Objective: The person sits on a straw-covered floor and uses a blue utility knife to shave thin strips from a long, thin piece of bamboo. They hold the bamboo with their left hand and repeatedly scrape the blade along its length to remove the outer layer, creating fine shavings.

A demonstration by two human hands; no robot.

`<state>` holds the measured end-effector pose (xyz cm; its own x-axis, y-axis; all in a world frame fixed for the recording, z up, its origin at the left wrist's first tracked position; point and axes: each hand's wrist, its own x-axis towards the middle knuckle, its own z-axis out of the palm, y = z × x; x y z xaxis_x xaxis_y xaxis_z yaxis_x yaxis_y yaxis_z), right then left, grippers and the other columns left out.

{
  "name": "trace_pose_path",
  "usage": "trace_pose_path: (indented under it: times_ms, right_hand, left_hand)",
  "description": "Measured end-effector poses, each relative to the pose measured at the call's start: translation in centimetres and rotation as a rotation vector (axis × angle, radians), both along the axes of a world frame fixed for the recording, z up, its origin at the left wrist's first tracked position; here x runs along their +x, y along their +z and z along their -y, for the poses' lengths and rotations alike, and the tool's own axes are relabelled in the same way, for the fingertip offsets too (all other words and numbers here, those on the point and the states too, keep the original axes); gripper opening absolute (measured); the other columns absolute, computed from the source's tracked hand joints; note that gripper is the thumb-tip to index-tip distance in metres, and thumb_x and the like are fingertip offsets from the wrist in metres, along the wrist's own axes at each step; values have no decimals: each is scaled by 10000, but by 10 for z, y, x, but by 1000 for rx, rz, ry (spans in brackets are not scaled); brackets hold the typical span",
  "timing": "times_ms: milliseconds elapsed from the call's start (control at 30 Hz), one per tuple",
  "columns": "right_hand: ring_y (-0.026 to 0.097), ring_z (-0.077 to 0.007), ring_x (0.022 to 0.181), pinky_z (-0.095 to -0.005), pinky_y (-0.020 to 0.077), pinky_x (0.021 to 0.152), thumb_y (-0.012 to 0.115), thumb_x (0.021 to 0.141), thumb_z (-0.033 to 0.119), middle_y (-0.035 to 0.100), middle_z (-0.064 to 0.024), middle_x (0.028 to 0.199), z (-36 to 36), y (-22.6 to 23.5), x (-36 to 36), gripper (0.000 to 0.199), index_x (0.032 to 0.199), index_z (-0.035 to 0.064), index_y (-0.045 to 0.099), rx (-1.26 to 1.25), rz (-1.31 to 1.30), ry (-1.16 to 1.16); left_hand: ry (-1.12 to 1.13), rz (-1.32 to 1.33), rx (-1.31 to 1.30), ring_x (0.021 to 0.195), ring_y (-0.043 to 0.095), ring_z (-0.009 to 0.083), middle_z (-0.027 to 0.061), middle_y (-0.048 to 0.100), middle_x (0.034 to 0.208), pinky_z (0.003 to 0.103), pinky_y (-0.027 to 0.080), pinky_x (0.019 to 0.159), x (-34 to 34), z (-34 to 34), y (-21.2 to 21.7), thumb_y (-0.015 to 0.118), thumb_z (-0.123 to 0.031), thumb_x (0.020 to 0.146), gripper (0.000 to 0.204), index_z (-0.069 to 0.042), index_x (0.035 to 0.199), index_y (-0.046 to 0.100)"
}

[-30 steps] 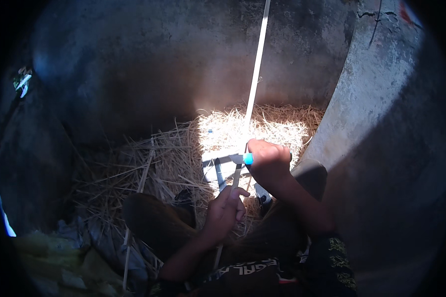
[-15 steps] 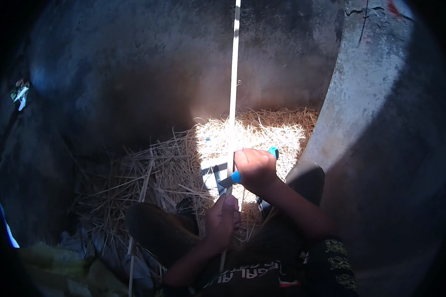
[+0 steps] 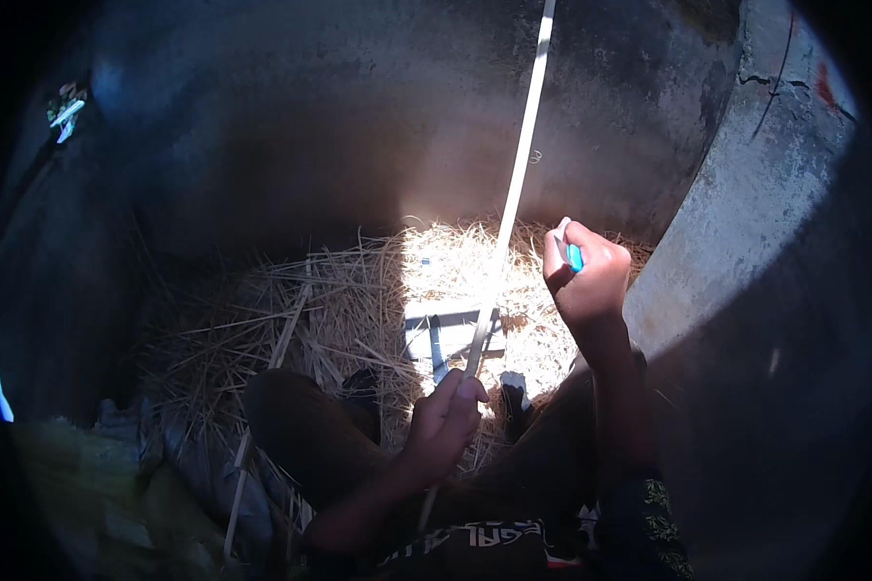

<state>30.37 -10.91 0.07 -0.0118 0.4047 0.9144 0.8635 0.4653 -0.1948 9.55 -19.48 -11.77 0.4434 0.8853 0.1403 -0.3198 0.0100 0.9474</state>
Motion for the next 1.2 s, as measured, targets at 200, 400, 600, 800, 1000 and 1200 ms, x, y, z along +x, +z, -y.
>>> trace_pose_path:
  times_ms: [200,400,600,800,1000,1200]
  right_hand:
    - [631,-240,508,-368,461,425,670,752,182,600,-53,604,17,-60,-44,179,668,99,537,-250,379,33]
    - [654,-252,541,-397,504,476,662,739,120,617,-67,626,2,-64,-45,108,719,90,560,-193,359,9]
    - [663,-413,715,-489,534,637,666,796,118,654,-189,700,-51,32,25,94,752,42,632,-210,29,-390]
    - [667,-375,688,-471,526,604,735,736,121,657,-149,709,-34,35,32,129,782,62,630,-139,296,-328]
    - [690,-344,644,-446,547,578,711,745,150,668,-137,669,-43,30,44,98,749,75,649,-153,346,-234]
    - [710,-373,725,-472,580,659,662,815,164,698,-173,736,-72,84,96,103,830,83,723,-20,88,-561]
  left_hand:
    - [-34,56,-154,515,337,51,-34,389,619,235,286,458,-2,-4,2,392,-337,1093,301,-77,973,486]
    - [2,28,-188,487,275,47,-50,356,625,223,280,447,0,-2,7,362,-369,1097,295,-115,983,459]
    - [-24,-137,-8,477,300,37,-49,368,606,223,278,439,22,11,-1,371,-337,1098,279,-103,973,457]
    - [-52,-86,-91,460,294,45,-42,362,603,227,272,421,23,15,12,391,-365,1092,302,-101,960,452]
    - [-144,-19,-145,449,275,55,-27,363,597,232,256,412,18,10,9,419,-403,1079,320,-116,939,432]
    - [-195,-52,-172,468,261,58,-31,339,600,247,251,423,26,22,14,399,-367,1088,308,-120,905,412]
